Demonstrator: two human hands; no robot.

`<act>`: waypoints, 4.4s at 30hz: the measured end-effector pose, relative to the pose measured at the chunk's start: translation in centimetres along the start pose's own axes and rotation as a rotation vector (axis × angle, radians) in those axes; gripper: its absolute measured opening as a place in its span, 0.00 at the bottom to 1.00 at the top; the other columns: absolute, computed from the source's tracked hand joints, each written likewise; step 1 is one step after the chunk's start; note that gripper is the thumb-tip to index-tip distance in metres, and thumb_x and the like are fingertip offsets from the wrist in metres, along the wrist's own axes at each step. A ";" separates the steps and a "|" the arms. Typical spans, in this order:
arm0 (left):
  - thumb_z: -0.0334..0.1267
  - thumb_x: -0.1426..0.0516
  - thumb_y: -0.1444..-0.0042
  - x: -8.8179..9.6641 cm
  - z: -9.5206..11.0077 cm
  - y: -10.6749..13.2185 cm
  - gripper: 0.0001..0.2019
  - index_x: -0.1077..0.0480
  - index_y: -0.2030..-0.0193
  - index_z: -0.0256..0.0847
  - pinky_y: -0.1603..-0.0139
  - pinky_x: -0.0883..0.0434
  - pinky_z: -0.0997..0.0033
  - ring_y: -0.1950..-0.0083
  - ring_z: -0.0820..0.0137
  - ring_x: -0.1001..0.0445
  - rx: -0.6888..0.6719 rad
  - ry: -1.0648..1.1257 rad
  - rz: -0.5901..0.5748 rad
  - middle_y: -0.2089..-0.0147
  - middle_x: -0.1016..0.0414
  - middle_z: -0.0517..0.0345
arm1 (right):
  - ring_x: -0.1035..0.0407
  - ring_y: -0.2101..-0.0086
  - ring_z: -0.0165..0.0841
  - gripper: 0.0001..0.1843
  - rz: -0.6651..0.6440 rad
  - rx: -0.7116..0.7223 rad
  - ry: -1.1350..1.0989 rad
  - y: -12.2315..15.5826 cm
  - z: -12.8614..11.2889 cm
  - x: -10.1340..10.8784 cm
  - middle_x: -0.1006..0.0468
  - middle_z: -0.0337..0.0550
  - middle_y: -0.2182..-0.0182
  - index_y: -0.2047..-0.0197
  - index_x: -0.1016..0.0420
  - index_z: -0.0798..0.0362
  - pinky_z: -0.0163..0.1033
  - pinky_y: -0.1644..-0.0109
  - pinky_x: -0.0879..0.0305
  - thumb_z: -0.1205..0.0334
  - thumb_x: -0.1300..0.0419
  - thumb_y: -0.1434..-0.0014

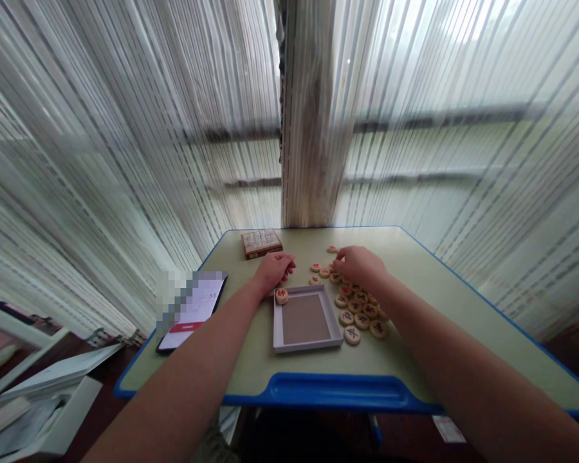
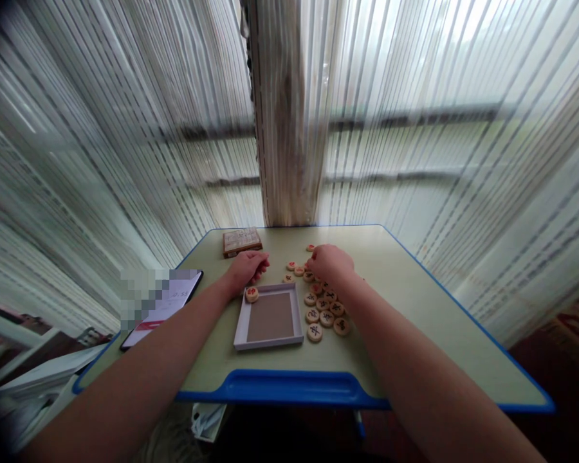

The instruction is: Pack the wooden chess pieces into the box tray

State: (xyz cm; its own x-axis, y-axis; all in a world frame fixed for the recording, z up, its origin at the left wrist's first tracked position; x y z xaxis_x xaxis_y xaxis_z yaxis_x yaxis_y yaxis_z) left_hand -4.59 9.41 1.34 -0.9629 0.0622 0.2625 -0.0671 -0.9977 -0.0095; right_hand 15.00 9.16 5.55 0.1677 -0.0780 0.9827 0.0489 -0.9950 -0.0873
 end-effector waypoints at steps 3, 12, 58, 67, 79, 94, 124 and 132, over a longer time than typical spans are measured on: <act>0.42 0.48 0.46 -0.1 0.0 0.0 0.14 0.34 0.76 0.35 0.87 0.46 0.81 0.86 0.82 0.42 0.005 -0.017 -0.006 0.81 0.37 0.64 | 0.28 0.64 0.41 0.16 -0.016 0.021 0.000 -0.1 -0.3 -0.5 0.21 0.49 0.63 0.62 0.21 0.49 0.40 0.66 0.35 0.53 0.45 0.50; 0.42 0.48 0.45 -0.4 0.3 0.1 0.15 0.33 0.77 0.34 0.87 0.46 0.81 0.86 0.81 0.41 -0.017 -0.038 -0.030 0.82 0.35 0.63 | 0.28 0.65 0.38 0.16 -0.022 0.092 -0.004 -0.4 -0.8 -0.9 0.20 0.46 0.63 0.60 0.21 0.47 0.38 0.66 0.37 0.53 0.46 0.48; 0.37 0.39 0.56 -2.7 2.8 1.7 0.11 0.22 0.66 0.36 0.68 0.35 0.76 0.70 0.74 0.30 -0.199 -0.327 -0.285 0.69 0.22 0.56 | 0.37 0.75 0.28 0.14 0.002 0.462 -0.167 2.6 -6.9 1.2 0.26 0.39 0.75 0.65 0.20 0.54 0.32 0.72 0.47 0.56 0.41 0.52; 0.39 0.39 0.57 -3.3 1.8 1.1 0.12 0.22 0.65 0.36 0.67 0.33 0.75 0.70 0.74 0.29 -0.182 -0.190 -0.362 0.69 0.22 0.57 | 0.35 0.72 0.29 0.12 -0.172 0.796 -0.196 7.6 -12.4 -1.1 0.23 0.42 0.71 0.64 0.20 0.52 0.33 0.68 0.44 0.57 0.40 0.50; 0.43 0.39 0.57 -2.5 1.3 0.2 0.12 0.23 0.71 0.35 0.59 0.33 0.71 0.64 0.71 0.28 -0.118 -0.047 -0.296 0.68 0.21 0.54 | 0.33 0.71 0.32 0.13 -0.137 0.820 -0.061 7.2 -12.1 -1.5 0.23 0.43 0.73 0.64 0.21 0.52 0.35 0.66 0.41 0.56 0.41 0.50; 0.45 0.39 0.58 -2.3 1.5 0.3 0.13 0.23 0.73 0.35 0.67 0.37 0.73 0.70 0.73 0.32 -0.100 -0.038 -0.266 0.72 0.24 0.56 | 0.30 0.63 0.35 0.10 -0.023 0.772 -0.050 7.0 -12.6 -1.5 0.22 0.45 0.63 0.64 0.21 0.51 0.35 0.60 0.40 0.59 0.43 0.45; 0.57 0.59 0.42 -2.2 1.6 0.5 0.33 0.21 0.69 0.32 0.69 0.39 0.71 0.76 0.74 0.39 -0.097 -0.113 -0.277 0.72 0.23 0.49 | 0.30 0.69 0.34 0.19 0.003 0.709 0.038 7.7 -13.1 -1.0 0.21 0.43 0.67 0.67 0.22 0.48 0.35 0.72 0.49 0.46 0.49 0.42; 0.59 0.58 0.44 -2.2 1.6 0.5 0.34 0.21 0.70 0.33 0.69 0.40 0.71 0.75 0.74 0.39 -0.098 -0.098 -0.282 0.73 0.23 0.50 | 0.30 0.70 0.34 0.19 -0.016 0.699 0.059 7.5 -12.8 -1.1 0.21 0.44 0.68 0.62 0.22 0.47 0.35 0.72 0.47 0.46 0.49 0.41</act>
State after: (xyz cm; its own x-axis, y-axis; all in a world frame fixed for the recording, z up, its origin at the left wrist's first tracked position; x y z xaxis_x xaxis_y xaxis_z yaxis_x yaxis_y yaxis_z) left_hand -2.03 8.76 2.32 -0.8733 0.3290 0.3593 -0.3579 -0.9336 -0.0150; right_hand 2.60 0.97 5.94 0.1087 -0.0864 0.9903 0.6762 -0.7238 -0.1374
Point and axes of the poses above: each hand's wrist, its own y-axis away from the middle knuckle, its own x-axis out of the back of the hand, z = x × y, the point moved 10 cm from there along -y, towards the middle knuckle
